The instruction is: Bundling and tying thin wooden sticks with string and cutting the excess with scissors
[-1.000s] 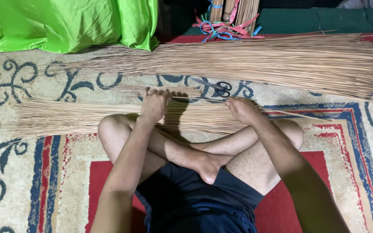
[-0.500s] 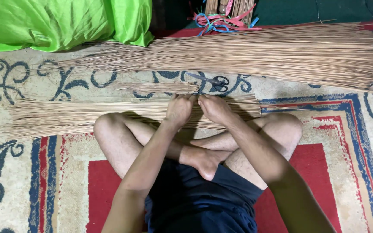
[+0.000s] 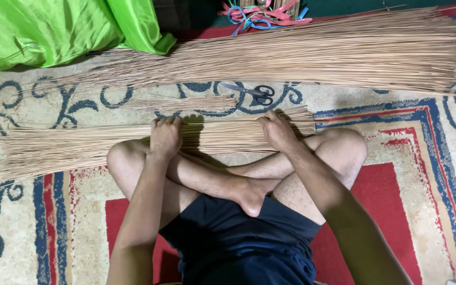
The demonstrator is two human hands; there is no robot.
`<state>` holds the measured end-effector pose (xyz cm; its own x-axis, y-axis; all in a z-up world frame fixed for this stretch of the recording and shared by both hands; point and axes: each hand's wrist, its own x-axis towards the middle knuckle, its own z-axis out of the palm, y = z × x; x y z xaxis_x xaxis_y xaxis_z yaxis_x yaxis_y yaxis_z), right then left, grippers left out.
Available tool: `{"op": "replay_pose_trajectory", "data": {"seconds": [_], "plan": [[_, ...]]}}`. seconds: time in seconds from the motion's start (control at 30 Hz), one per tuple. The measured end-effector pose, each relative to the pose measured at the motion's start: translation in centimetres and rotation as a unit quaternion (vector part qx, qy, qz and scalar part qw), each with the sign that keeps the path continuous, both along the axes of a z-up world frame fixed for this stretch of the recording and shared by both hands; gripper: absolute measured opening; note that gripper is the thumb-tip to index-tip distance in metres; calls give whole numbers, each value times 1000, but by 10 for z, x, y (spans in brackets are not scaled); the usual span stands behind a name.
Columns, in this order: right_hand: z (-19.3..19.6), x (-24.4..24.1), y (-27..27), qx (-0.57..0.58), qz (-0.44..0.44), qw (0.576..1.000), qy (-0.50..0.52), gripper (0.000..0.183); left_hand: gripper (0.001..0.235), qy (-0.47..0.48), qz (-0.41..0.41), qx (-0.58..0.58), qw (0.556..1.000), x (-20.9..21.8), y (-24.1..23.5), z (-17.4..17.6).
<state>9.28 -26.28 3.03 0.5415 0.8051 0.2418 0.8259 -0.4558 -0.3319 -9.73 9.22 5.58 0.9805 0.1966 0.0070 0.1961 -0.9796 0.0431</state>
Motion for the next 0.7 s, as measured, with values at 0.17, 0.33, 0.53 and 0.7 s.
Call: {"op": "replay_pose_trajectory", "data": {"seconds": [0.17, 0.33, 0.53, 0.7], "plan": [[-5, -17, 9, 12, -6, 1000, -19, 19, 25, 11, -42, -32, 999, 6, -28, 0], [-10, -19, 10, 24, -8, 1000, -9, 17, 25, 49, -8, -38, 998, 1, -31, 4], [-24, -16, 11, 47, 2, 999, 26, 19, 29, 97, 45, -67, 992, 2, -33, 8], [-23, -17, 12, 50, 11, 999, -2, 16, 24, 66, 41, -21, 997, 5, -31, -3]]}}
